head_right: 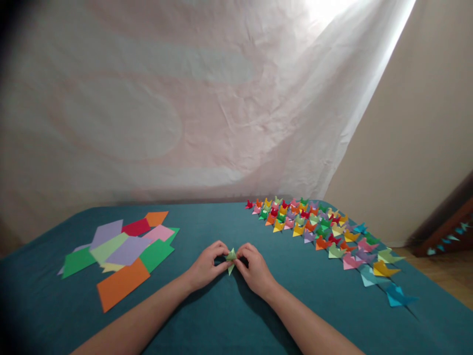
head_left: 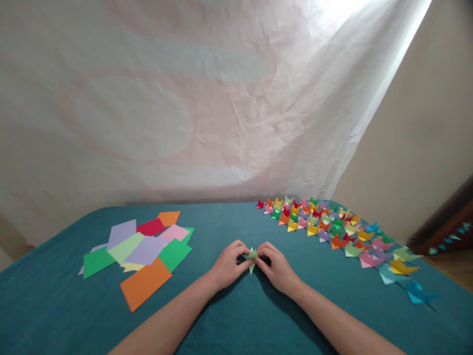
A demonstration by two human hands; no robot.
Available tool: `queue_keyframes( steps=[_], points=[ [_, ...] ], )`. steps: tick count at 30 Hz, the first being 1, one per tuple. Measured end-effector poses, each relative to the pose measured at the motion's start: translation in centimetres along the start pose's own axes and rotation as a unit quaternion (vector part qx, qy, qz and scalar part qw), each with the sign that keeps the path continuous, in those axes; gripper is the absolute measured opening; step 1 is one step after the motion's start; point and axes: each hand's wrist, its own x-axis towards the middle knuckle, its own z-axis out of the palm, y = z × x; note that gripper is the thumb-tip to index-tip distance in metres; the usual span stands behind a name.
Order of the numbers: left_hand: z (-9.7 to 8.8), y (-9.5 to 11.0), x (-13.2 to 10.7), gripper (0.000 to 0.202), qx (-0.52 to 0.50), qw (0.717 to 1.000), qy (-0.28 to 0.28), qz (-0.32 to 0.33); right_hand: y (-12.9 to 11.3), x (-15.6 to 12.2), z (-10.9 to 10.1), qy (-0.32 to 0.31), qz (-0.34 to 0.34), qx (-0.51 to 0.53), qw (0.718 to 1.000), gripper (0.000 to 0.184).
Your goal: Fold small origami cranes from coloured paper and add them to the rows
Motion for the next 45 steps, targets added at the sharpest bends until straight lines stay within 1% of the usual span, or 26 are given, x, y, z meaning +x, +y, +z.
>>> queue_keyframes(
  steps=[12, 18, 23, 27, 36, 45],
  points=[
    [-0.3, 0.2, 0.0, 0.014, -0.011, 1.000, -0.004, -0.010, -0.3, 0.0, 0.1, 0.001, 0.016, -0.003, 1.000, 0.008],
    [-0.3, 0.3, -0.1, 0.015, -0.017, 1.000, -0.012, -0.014, -0.8, -0.4, 0.1, 0.007, 0.022, -0.001, 1.000, 0.007],
    [-0.3, 0.6, -0.4, 0.014, -0.020, 0.999, -0.019, -0.019, -0.6, -0.8, 0.2, 0.002, 0.023, 0.007, 1.000, 0.006],
    [-0.4, 0.8, -0.4, 0.018, -0.024, 0.999, -0.019, -0.024, -0.5, -0.9, 0.2, -0.002, 0.031, 0.009, 0.999, 0.005],
    [-0.4, 0.9, -0.5, 0.013, -0.040, 0.998, -0.025, -0.032, -1.0, -0.8, 0.1, -0.004, 0.036, 0.022, 0.999, 0.005],
    [-0.4, 1.0, -0.7, 0.015, -0.038, 0.998, -0.028, -0.038, -1.2, -1.0, 0.1, -0.006, 0.041, 0.022, 0.999, 0.007]
  ],
)
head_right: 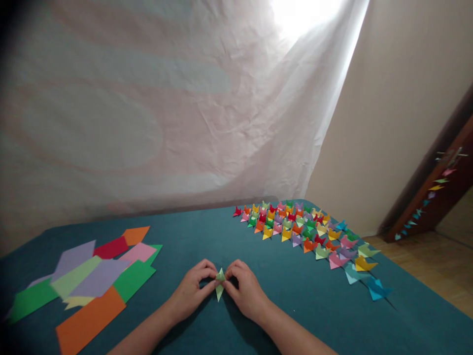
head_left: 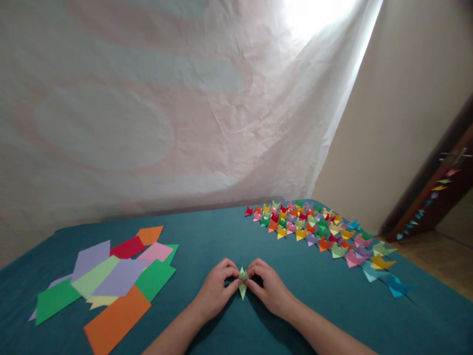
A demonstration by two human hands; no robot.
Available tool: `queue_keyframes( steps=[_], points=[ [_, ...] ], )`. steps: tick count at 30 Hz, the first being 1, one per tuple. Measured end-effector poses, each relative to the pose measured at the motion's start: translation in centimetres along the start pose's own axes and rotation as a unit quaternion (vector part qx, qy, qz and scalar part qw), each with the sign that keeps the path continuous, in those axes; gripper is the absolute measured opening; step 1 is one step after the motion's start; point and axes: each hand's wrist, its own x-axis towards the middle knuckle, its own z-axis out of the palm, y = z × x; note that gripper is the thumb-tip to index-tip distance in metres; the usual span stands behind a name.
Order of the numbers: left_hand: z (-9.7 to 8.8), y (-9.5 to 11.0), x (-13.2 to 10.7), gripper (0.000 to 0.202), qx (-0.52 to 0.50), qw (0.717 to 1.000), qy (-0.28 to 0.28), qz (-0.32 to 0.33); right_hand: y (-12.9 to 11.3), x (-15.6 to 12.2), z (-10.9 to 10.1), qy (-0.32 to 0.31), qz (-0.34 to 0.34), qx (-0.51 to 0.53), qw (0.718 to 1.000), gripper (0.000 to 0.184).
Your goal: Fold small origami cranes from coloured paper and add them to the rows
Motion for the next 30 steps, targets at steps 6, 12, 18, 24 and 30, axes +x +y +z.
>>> queue_keyframes(
  steps=[6, 12, 18, 24, 30],
  points=[
    [-0.1, 0.0, -0.1, 0.016, -0.007, 1.000, -0.001, -0.002, 0.1, -0.1, 0.1, -0.001, 0.004, -0.001, 1.000, 0.006],
    [-0.1, 0.1, 0.0, 0.018, -0.006, 1.000, -0.007, -0.001, 0.0, -0.1, 0.1, -0.001, 0.008, 0.006, 1.000, 0.005],
    [-0.1, -0.1, 0.9, 0.015, -0.005, 1.000, -0.023, -0.014, -0.1, 0.0, -0.2, 0.017, 0.012, 0.011, 1.000, 0.008],
    [-0.5, -0.4, 2.7, 0.015, -0.003, 1.000, -0.019, -0.010, 0.2, 0.3, -0.3, 0.046, 0.029, 0.027, 0.998, 0.013],
    [-0.1, -1.7, 3.1, 0.014, -0.003, 0.999, 0.036, -0.015, 0.8, 1.1, -0.6, 0.038, 0.078, 0.028, 0.996, 0.014]
  ],
)
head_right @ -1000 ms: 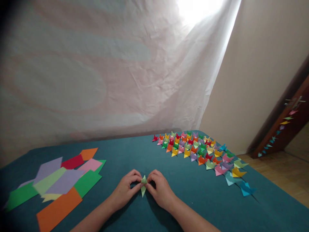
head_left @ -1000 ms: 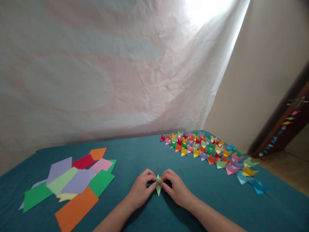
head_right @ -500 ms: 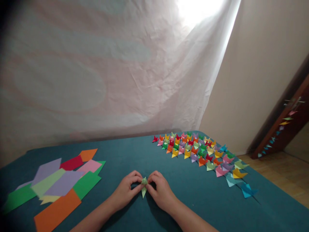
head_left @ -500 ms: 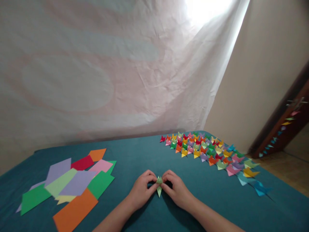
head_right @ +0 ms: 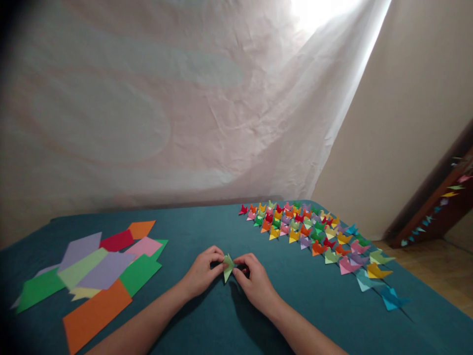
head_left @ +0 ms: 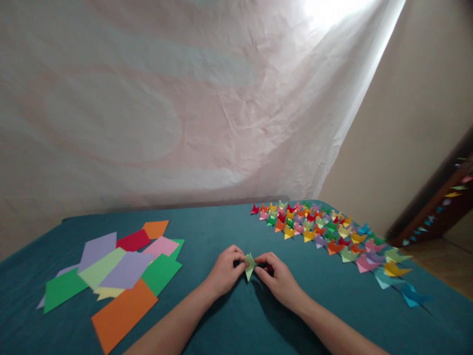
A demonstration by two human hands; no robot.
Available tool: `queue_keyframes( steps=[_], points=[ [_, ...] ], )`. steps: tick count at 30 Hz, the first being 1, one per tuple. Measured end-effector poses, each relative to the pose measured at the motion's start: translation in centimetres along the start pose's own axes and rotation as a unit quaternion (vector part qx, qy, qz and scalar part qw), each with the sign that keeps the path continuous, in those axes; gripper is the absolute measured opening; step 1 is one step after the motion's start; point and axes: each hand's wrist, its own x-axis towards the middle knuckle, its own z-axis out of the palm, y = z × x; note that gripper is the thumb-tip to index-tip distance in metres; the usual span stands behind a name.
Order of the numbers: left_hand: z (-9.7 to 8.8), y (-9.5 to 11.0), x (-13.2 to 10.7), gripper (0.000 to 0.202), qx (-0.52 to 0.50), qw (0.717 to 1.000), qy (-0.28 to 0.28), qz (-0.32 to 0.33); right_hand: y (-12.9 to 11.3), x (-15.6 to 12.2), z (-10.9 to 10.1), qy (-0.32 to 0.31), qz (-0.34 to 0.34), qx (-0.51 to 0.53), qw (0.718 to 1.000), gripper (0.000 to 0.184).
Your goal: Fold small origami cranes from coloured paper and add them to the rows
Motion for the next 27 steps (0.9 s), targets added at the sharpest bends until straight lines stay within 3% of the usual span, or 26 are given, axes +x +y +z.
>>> queue_keyframes(
  steps=[4, 7, 12, 27],
  points=[
    [0.2, -0.7, -0.3, 0.014, 0.017, 1.000, 0.024, 0.007, -0.2, 1.8, 0.4, -0.018, -0.001, -0.009, 1.000, 0.016],
    [0.2, -0.8, -0.4, 0.016, 0.035, 0.998, 0.043, 0.006, -0.3, 3.0, 1.0, -0.024, -0.041, -0.012, 0.999, 0.010],
    [0.4, -1.1, -0.4, 0.015, 0.054, 0.996, 0.066, -0.008, 0.6, 3.4, 1.6, 0.001, -0.094, -0.031, 0.995, 0.016],
    [0.3, -1.6, -0.3, 0.017, 0.022, 0.999, 0.039, -0.008, 0.9, 3.0, 1.4, 0.003, -0.107, -0.015, 0.994, 0.017]
  ],
)
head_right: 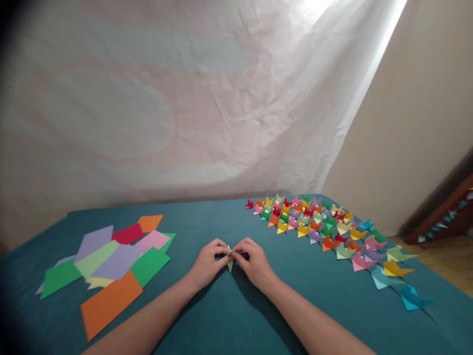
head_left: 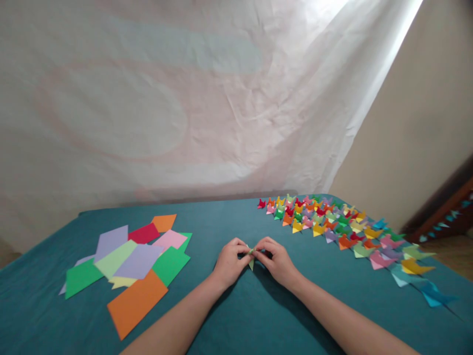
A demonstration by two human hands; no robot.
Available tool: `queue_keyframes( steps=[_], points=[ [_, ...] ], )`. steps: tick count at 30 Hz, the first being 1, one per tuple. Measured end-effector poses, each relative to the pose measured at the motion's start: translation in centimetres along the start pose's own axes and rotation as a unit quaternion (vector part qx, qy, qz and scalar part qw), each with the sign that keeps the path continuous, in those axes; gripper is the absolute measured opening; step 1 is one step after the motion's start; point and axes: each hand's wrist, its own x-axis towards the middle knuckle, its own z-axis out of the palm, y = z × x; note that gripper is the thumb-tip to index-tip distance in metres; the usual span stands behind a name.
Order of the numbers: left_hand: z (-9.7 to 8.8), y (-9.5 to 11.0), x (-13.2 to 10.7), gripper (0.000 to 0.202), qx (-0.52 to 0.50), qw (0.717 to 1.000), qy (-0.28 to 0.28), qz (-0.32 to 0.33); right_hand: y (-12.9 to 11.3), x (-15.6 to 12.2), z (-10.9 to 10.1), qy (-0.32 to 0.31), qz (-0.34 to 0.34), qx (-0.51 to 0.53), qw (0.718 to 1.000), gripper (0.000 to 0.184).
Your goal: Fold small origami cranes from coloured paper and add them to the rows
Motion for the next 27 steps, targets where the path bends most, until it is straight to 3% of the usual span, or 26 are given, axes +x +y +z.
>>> queue_keyframes(
  steps=[12, 27],
  points=[
    [-0.36, -0.12, 0.28, 0.022, -0.041, 0.998, -0.017, -0.033, 0.27, 0.39, -0.40, -0.020, 0.056, 0.037, 0.998, 0.019],
    [-0.63, 0.57, 0.34, 0.021, -0.052, 0.998, 0.005, -0.039, 0.60, 0.50, -0.42, -0.017, 0.086, 0.067, 0.994, 0.022]
  ],
)
